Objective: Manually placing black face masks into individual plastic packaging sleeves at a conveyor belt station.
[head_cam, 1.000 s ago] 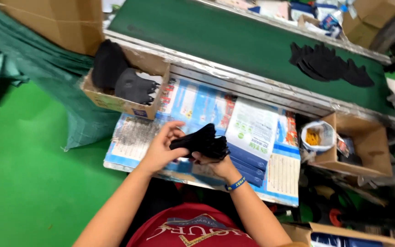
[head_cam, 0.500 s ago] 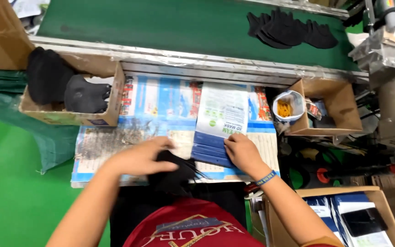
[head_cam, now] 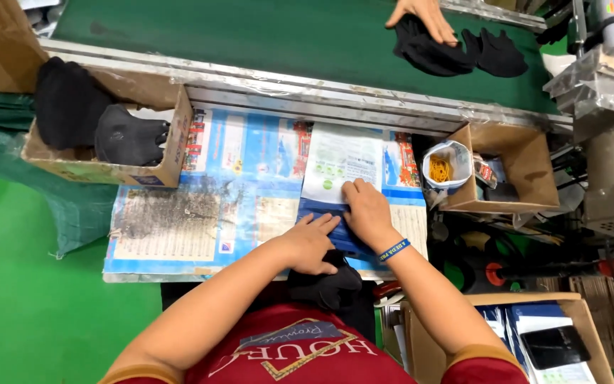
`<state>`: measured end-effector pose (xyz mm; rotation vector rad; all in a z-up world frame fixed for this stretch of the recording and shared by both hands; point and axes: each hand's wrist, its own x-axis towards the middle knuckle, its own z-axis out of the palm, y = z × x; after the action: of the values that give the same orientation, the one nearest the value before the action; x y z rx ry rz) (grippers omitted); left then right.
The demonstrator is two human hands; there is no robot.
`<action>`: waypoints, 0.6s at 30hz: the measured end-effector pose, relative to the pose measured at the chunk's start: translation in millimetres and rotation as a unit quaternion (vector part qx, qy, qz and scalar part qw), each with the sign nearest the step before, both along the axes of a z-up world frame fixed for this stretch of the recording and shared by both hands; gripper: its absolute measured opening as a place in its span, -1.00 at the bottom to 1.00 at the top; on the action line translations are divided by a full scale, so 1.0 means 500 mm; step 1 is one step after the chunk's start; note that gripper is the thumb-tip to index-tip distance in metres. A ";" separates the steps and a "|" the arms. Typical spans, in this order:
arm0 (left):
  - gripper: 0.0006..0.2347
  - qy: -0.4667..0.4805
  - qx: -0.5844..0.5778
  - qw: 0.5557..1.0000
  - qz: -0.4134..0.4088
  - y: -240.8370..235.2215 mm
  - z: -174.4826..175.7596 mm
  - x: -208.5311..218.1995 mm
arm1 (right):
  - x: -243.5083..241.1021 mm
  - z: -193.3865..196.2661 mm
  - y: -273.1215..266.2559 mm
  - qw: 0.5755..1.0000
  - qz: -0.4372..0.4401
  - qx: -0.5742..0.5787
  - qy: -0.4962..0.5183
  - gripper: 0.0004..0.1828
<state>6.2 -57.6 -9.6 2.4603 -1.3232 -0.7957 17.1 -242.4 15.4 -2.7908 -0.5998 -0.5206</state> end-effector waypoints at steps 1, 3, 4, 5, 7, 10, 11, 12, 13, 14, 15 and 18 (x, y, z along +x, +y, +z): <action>-0.45 -0.001 -0.002 1.000 0.003 0.000 -0.005 -0.001 | -0.001 0.012 0.012 1.000 -0.001 0.003 0.005 -0.57; -0.46 -0.006 -0.002 1.000 0.000 0.007 -0.005 0.009 | 0.000 0.039 0.025 0.999 0.041 0.021 0.007 -0.63; -0.48 -0.008 -0.004 1.000 -0.003 0.008 -0.004 0.013 | -0.001 0.055 0.030 0.996 0.082 0.037 0.014 -0.68; -0.48 -0.012 -0.007 1.000 -0.002 0.023 -0.014 0.025 | -0.001 0.059 0.026 0.996 0.083 0.034 0.011 -0.68; -0.37 0.070 -0.253 0.965 0.021 0.051 -0.030 0.056 | 0.008 0.071 0.014 0.990 0.027 0.140 0.016 -0.76; -0.51 0.293 -0.366 0.877 0.104 0.129 0.111 0.070 | 0.004 0.094 -0.008 0.965 0.031 0.245 0.093 -0.71; -0.51 0.292 -0.368 0.876 0.105 0.138 0.114 0.074 | -0.001 0.111 -0.008 0.965 0.033 0.243 0.094 -0.71; -0.56 0.306 -0.424 0.843 0.125 0.150 0.117 0.077 | -0.007 0.128 -0.007 0.900 0.050 0.370 0.225 -0.79; -0.60 0.318 -0.477 0.806 0.145 0.162 0.120 0.081 | -0.012 0.145 -0.007 0.802 0.063 0.481 0.349 -0.82; -0.60 0.316 -0.478 0.807 0.145 0.167 0.128 0.077 | -0.017 0.155 0.001 0.802 0.065 0.481 0.348 -0.82; -0.63 0.283 -0.473 0.818 0.162 0.171 0.137 0.073 | -0.021 0.165 0.009 0.837 0.037 0.440 0.323 -0.76; -0.65 0.190 -0.443 0.852 0.207 0.178 0.163 0.060 | -0.048 0.199 0.060 0.858 -0.049 0.397 0.322 -0.68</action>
<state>36.4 31.6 72.1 1.6262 -0.7129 -0.3831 -7.1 -212.6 115.0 -1.9969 -0.0472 0.1596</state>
